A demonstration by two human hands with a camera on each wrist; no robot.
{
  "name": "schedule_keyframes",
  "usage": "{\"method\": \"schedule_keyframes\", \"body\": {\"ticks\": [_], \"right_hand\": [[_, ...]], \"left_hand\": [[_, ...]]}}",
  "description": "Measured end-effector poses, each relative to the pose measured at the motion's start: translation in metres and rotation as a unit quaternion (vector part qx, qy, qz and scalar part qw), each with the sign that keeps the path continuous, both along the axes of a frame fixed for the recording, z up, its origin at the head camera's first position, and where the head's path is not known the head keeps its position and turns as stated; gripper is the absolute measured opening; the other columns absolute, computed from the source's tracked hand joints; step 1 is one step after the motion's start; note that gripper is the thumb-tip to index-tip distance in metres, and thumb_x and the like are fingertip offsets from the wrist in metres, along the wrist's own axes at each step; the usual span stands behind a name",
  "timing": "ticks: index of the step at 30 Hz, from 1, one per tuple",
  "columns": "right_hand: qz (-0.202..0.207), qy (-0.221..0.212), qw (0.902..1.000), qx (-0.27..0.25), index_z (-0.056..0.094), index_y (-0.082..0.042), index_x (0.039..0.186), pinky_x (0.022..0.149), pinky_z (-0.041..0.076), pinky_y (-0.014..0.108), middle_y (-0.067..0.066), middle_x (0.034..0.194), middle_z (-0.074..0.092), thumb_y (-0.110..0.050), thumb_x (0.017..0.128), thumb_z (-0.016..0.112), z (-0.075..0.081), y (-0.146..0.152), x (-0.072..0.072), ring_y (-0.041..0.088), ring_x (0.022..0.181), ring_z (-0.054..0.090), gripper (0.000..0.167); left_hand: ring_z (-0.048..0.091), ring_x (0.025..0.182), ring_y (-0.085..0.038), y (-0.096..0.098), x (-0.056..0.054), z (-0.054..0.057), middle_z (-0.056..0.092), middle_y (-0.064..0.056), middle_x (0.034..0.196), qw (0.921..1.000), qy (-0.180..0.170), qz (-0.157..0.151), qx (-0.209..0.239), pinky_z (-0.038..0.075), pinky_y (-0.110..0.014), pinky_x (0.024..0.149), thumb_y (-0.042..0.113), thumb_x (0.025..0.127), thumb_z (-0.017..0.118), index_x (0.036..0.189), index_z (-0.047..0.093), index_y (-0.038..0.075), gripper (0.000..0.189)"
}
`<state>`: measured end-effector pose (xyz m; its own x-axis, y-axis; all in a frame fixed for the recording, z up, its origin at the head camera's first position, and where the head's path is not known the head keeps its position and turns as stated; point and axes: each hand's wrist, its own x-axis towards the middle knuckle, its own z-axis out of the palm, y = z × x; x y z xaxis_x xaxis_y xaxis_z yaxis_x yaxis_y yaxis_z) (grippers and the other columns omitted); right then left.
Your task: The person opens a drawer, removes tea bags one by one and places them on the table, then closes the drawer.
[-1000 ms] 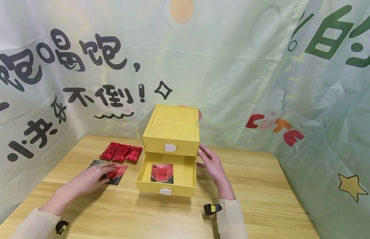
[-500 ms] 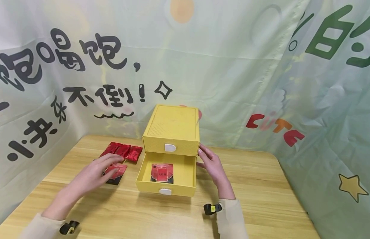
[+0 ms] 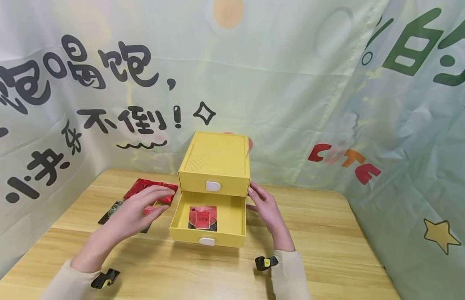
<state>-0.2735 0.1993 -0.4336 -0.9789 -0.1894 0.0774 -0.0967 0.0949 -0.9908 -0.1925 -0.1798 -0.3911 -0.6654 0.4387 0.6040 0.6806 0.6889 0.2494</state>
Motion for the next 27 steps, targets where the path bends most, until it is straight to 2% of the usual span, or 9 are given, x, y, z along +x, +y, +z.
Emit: {"method": "schedule_keyframes", "body": {"ticks": [2,4,8,12,16,20,23,27], "right_hand": [[-0.002,-0.001,1.0000,-0.002,0.042,-0.002,0.157,0.103,0.055,0.048,0.020,0.158,0.044,-0.029,0.111,0.051,-0.001,0.001,0.001,0.037,0.141,0.047,0.054],[-0.002,-0.002,1.0000,-0.003,0.042,-0.002,0.157,0.103,0.055,0.048,0.020,0.158,0.044,-0.029,0.111,0.051,-0.001,0.001,0.001,0.037,0.141,0.047,0.054],[-0.001,-0.003,1.0000,-0.003,0.042,-0.001,0.157,0.103,0.055,0.048,0.020,0.158,0.044,-0.029,0.111,0.051,-0.001,0.002,0.001,0.037,0.141,0.047,0.054],[0.001,-0.003,1.0000,-0.004,0.042,-0.002,0.157,0.102,0.055,0.048,0.020,0.159,0.043,-0.030,0.111,0.052,-0.001,0.002,0.002,0.038,0.141,0.047,0.055],[0.001,-0.005,1.0000,-0.007,0.043,-0.003,0.157,0.102,0.055,0.046,0.019,0.159,0.044,-0.031,0.110,0.053,-0.001,0.003,0.001,0.037,0.141,0.048,0.056],[0.004,-0.004,0.9999,-0.009,0.043,-0.003,0.157,0.102,0.055,0.047,0.019,0.159,0.044,-0.030,0.110,0.053,0.000,0.002,0.001,0.037,0.140,0.047,0.055],[0.005,-0.001,0.9999,-0.012,0.043,-0.002,0.157,0.103,0.055,0.048,0.020,0.159,0.043,-0.029,0.110,0.053,0.000,0.001,0.000,0.037,0.141,0.047,0.055],[0.003,0.000,0.9999,-0.012,0.043,-0.002,0.156,0.103,0.054,0.049,0.019,0.159,0.043,-0.030,0.110,0.053,-0.001,0.001,-0.001,0.037,0.142,0.046,0.055]], "left_hand": [[0.067,0.110,-0.020,0.009,-0.001,0.005,0.066,-0.005,0.133,0.9999,-0.007,-0.011,-0.008,0.062,-0.036,0.084,0.010,0.088,0.083,0.131,0.069,0.012,0.045],[0.066,0.118,-0.022,0.018,-0.003,0.009,0.067,-0.004,0.132,0.9994,-0.008,-0.025,-0.021,0.059,-0.041,0.094,0.011,0.088,0.084,0.131,0.069,0.012,0.045],[0.066,0.120,-0.022,0.038,-0.006,0.017,0.068,-0.003,0.130,0.9964,-0.013,-0.063,-0.055,0.058,-0.040,0.097,0.014,0.089,0.084,0.129,0.069,0.010,0.043],[0.065,0.121,-0.021,0.055,-0.009,0.023,0.067,-0.003,0.132,0.9902,-0.049,-0.085,-0.100,0.058,-0.039,0.097,0.019,0.091,0.083,0.131,0.069,0.010,0.043],[0.064,0.123,-0.022,0.069,-0.014,0.027,0.067,-0.003,0.134,0.9789,-0.103,-0.087,-0.154,0.057,-0.040,0.098,0.023,0.090,0.084,0.133,0.069,0.012,0.047],[0.065,0.120,-0.022,0.081,-0.019,0.030,0.068,-0.004,0.129,0.9638,-0.159,-0.084,-0.197,0.055,-0.041,0.101,0.024,0.087,0.086,0.131,0.071,0.010,0.049],[0.066,0.113,-0.021,0.087,-0.025,0.028,0.070,-0.004,0.124,0.9542,-0.197,-0.082,-0.210,0.056,-0.040,0.097,0.022,0.087,0.087,0.129,0.072,0.009,0.046],[0.067,0.107,-0.021,0.091,-0.031,0.025,0.072,-0.005,0.119,0.9456,-0.233,-0.079,-0.213,0.057,-0.039,0.092,0.018,0.087,0.086,0.125,0.074,0.010,0.041]]}}
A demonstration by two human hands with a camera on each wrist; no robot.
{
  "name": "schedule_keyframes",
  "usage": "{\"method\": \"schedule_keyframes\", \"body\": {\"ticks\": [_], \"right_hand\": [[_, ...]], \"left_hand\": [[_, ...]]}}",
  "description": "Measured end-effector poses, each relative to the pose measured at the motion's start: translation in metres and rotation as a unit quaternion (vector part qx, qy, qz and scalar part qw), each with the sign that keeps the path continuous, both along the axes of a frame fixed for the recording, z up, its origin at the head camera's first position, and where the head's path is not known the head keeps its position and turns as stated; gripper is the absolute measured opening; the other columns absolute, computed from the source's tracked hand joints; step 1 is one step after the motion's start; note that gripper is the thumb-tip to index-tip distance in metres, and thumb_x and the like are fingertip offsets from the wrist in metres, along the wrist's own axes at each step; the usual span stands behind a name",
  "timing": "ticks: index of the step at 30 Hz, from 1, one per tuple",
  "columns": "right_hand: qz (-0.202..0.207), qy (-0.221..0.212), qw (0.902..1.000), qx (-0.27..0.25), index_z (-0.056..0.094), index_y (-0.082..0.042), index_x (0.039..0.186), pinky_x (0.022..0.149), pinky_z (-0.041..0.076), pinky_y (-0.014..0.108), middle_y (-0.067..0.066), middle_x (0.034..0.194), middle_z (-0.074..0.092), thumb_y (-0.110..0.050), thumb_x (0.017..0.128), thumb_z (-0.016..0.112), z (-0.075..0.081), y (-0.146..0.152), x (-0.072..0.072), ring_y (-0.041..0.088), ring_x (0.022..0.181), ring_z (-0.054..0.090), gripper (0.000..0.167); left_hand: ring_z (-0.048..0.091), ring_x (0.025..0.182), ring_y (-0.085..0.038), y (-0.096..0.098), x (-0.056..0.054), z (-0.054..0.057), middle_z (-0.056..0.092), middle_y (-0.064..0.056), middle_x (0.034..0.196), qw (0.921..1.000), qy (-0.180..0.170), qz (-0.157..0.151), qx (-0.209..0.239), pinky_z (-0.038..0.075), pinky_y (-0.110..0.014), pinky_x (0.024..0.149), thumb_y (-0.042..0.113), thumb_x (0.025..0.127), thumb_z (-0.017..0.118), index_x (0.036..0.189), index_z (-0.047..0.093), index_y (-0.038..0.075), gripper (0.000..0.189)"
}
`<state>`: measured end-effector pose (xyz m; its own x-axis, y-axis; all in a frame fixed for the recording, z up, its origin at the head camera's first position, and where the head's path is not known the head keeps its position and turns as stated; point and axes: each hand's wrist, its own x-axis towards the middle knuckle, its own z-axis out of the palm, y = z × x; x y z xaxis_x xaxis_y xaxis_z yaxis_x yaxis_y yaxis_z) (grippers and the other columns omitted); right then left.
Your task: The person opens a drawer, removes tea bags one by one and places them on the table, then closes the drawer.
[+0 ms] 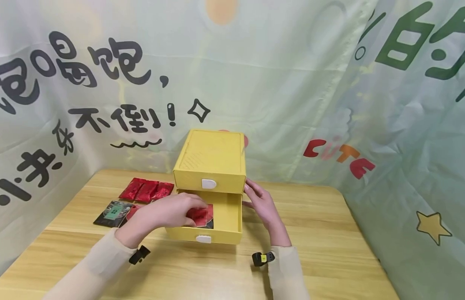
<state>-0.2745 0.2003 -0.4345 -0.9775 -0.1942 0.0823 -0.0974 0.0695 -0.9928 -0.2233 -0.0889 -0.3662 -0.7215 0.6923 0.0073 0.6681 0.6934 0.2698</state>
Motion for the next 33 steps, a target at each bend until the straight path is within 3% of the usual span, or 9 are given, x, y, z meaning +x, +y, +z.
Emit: {"method": "schedule_keyframes", "body": {"ticks": [9,12,14,17,21,33], "right_hand": [[0.007,0.005,1.0000,-0.001,0.041,0.001,0.157,0.103,0.054,0.049,0.021,0.160,0.042,-0.029,0.111,0.051,0.000,0.000,-0.001,0.038,0.142,0.045,0.055],[0.007,0.004,1.0000,-0.002,0.041,0.001,0.157,0.103,0.055,0.049,0.021,0.160,0.042,-0.028,0.111,0.052,-0.001,0.000,-0.002,0.038,0.142,0.045,0.055],[0.007,0.004,1.0000,-0.003,0.041,0.001,0.157,0.103,0.055,0.049,0.021,0.160,0.041,-0.028,0.111,0.052,-0.001,0.000,-0.001,0.038,0.142,0.045,0.055],[0.006,0.003,1.0000,-0.003,0.042,0.000,0.156,0.103,0.054,0.049,0.021,0.159,0.042,-0.028,0.111,0.052,-0.001,0.000,-0.001,0.038,0.142,0.046,0.055],[0.006,0.001,1.0000,-0.001,0.043,-0.001,0.156,0.103,0.055,0.048,0.020,0.159,0.043,-0.029,0.111,0.052,-0.001,0.000,0.000,0.037,0.142,0.046,0.054],[0.005,0.000,1.0000,0.004,0.042,-0.003,0.157,0.103,0.054,0.049,0.019,0.160,0.043,-0.029,0.111,0.051,0.001,0.000,0.000,0.036,0.141,0.047,0.054]], "left_hand": [[0.059,0.080,-0.010,0.007,-0.009,-0.004,0.071,0.003,0.094,0.9995,-0.028,0.006,-0.015,0.054,-0.029,0.075,0.020,0.086,0.086,0.117,0.076,0.011,0.033],[0.059,0.077,-0.009,0.010,-0.011,-0.005,0.069,0.005,0.092,0.9992,-0.035,0.005,-0.016,0.053,-0.027,0.073,0.024,0.086,0.086,0.118,0.076,0.010,0.036],[0.062,0.081,-0.012,0.011,-0.012,-0.006,0.071,0.002,0.097,0.9993,-0.033,0.000,-0.017,0.055,-0.028,0.076,0.024,0.085,0.087,0.119,0.076,0.009,0.039],[0.068,0.101,-0.018,0.013,-0.014,-0.008,0.073,-0.003,0.116,0.9995,-0.016,-0.005,-0.025,0.056,-0.031,0.091,0.022,0.082,0.089,0.121,0.075,0.006,0.044],[0.064,0.125,-0.024,0.015,-0.015,-0.012,0.067,-0.008,0.136,0.9988,0.007,0.004,-0.049,0.051,-0.037,0.107,0.018,0.079,0.090,0.127,0.072,0.005,0.052],[0.062,0.127,-0.023,0.014,-0.015,-0.012,0.066,-0.006,0.137,0.9988,0.002,0.010,-0.049,0.050,-0.039,0.108,0.017,0.084,0.085,0.133,0.070,0.009,0.052]]}}
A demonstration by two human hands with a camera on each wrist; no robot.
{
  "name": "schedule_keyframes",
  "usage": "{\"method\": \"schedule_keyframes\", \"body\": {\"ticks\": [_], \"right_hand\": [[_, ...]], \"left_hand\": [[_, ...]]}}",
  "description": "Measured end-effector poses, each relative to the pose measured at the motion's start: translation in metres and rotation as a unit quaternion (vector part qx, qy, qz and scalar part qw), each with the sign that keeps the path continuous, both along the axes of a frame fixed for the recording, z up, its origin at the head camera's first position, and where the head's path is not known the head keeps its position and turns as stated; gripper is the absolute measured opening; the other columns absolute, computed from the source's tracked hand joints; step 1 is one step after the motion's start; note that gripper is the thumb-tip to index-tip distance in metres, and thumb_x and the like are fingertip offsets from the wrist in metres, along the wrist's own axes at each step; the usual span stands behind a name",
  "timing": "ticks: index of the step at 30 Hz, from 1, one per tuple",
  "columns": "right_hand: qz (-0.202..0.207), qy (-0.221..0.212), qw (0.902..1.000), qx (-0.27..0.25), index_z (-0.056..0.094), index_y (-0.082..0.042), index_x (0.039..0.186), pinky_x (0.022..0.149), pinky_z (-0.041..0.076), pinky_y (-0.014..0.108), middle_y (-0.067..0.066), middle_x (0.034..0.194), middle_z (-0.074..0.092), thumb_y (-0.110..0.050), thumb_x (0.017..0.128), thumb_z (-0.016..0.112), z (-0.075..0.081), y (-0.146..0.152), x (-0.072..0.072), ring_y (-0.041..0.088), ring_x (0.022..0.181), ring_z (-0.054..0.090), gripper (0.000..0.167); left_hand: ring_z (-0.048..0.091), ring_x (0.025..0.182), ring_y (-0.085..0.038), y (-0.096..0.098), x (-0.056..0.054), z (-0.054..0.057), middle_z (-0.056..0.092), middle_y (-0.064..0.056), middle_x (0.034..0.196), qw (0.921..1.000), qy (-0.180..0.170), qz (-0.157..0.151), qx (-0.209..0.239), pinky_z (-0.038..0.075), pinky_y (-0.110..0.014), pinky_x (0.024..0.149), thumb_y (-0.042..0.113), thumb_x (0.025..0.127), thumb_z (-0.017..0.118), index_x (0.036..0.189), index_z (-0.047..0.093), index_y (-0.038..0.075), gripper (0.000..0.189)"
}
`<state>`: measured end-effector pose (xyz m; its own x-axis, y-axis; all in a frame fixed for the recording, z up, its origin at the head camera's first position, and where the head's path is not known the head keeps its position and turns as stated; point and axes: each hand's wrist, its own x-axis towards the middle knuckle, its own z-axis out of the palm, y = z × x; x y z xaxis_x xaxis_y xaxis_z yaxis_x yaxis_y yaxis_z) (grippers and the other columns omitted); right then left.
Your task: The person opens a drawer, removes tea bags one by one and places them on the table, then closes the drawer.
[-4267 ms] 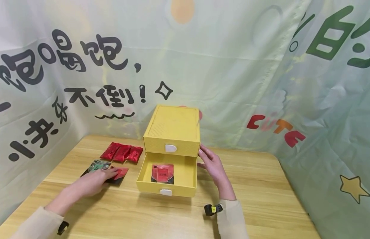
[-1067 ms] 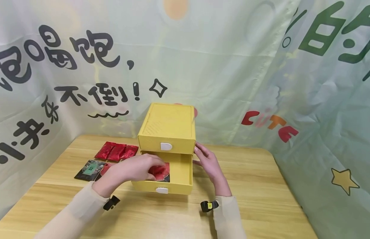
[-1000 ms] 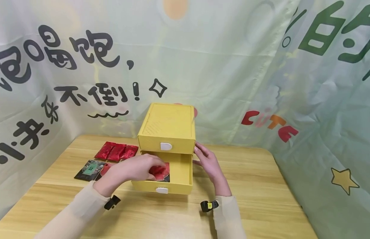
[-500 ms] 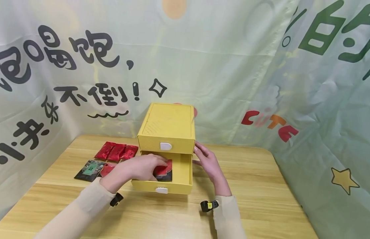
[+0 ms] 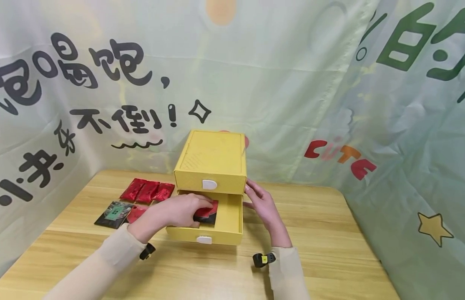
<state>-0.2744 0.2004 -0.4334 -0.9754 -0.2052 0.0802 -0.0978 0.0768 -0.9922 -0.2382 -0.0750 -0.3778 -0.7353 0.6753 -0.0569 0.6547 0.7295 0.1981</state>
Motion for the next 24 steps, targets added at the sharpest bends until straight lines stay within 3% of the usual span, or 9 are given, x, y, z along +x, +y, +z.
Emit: {"method": "schedule_keyframes", "body": {"ticks": [9,18,24], "right_hand": [[-0.002,-0.001,1.0000,-0.002,0.041,-0.002,0.158,0.103,0.055,0.048,0.019,0.160,0.042,-0.028,0.111,0.052,-0.001,0.000,0.000,0.037,0.142,0.046,0.055],[0.001,0.004,1.0000,0.001,0.041,-0.002,0.158,0.103,0.055,0.048,0.019,0.160,0.042,-0.030,0.111,0.052,-0.002,0.001,-0.001,0.037,0.141,0.047,0.056],[0.002,0.005,1.0000,0.000,0.041,-0.002,0.158,0.103,0.055,0.048,0.019,0.160,0.042,-0.030,0.111,0.051,-0.003,0.001,-0.002,0.038,0.141,0.046,0.056]], "left_hand": [[0.067,0.117,-0.017,-0.007,0.002,0.000,0.071,-0.003,0.131,0.9985,0.007,-0.004,0.054,0.056,-0.038,0.100,0.008,0.090,0.064,0.133,0.071,0.010,0.043],[0.071,0.113,-0.018,-0.012,0.008,-0.001,0.075,-0.001,0.122,0.9946,0.063,-0.011,0.082,0.059,-0.038,0.095,0.002,0.099,0.061,0.125,0.075,0.012,0.032],[0.071,0.113,-0.018,-0.018,0.015,0.001,0.075,-0.001,0.123,0.9894,0.095,-0.008,0.110,0.059,-0.037,0.093,0.000,0.098,0.061,0.126,0.074,0.013,0.034]]}}
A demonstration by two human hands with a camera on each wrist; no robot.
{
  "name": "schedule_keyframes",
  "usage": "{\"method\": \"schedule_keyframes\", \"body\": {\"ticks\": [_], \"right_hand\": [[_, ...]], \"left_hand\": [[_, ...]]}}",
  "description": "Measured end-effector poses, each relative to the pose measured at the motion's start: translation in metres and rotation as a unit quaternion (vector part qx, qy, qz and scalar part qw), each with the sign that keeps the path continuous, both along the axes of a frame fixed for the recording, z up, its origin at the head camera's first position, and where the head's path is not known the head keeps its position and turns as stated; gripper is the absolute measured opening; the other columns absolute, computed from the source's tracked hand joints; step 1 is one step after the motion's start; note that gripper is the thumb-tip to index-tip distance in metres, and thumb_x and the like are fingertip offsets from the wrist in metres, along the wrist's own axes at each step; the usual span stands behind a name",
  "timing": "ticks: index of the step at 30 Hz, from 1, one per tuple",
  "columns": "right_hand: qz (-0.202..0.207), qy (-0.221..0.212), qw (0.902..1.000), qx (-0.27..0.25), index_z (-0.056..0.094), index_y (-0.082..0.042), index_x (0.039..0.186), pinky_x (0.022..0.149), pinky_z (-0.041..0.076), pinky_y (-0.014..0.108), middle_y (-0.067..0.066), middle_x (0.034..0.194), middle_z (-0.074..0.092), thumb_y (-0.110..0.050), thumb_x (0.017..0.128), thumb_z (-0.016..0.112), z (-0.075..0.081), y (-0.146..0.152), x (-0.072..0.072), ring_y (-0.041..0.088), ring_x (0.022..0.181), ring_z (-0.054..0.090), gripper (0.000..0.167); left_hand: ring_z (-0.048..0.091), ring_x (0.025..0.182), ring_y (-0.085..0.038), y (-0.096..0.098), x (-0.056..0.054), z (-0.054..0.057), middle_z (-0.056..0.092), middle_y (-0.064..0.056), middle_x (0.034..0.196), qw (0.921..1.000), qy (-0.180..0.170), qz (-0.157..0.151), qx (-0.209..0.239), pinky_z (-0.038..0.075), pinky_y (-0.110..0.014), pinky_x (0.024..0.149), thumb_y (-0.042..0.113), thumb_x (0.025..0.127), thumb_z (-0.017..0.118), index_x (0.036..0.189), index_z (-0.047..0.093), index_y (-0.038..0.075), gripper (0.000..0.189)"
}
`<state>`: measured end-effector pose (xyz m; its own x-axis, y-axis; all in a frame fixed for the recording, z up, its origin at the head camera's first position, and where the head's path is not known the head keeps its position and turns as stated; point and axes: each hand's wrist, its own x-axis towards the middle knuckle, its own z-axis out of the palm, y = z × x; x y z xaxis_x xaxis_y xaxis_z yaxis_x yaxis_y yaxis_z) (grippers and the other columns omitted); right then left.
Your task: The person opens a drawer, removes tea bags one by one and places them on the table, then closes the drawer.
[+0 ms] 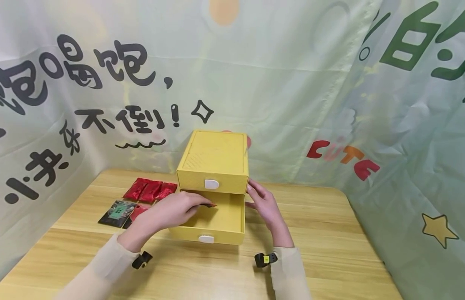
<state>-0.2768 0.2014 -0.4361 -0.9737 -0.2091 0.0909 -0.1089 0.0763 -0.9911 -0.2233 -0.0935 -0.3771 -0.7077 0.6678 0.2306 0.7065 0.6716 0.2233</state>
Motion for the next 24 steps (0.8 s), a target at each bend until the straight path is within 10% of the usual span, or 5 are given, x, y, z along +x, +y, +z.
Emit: {"method": "schedule_keyframes", "body": {"ticks": [17,24], "right_hand": [[0.002,0.002,1.0000,0.004,0.042,-0.003,0.158,0.104,0.054,0.049,0.019,0.160,0.043,-0.032,0.111,0.051,0.000,-0.001,0.000,0.037,0.141,0.047,0.056],[0.000,-0.005,1.0000,0.002,0.043,-0.003,0.157,0.103,0.055,0.046,0.018,0.160,0.043,-0.032,0.110,0.052,0.001,-0.001,0.002,0.035,0.141,0.047,0.056]], "left_hand": [[0.063,0.083,-0.009,-0.039,0.038,0.003,0.076,0.002,0.118,0.9905,0.070,0.041,0.111,0.055,-0.028,0.071,0.002,0.098,0.068,0.131,0.072,0.015,0.036],[0.073,0.101,-0.013,-0.055,0.049,-0.001,0.074,0.004,0.124,0.9757,0.116,0.039,0.181,0.061,-0.033,0.079,-0.003,0.095,0.070,0.133,0.072,0.019,0.044]]}}
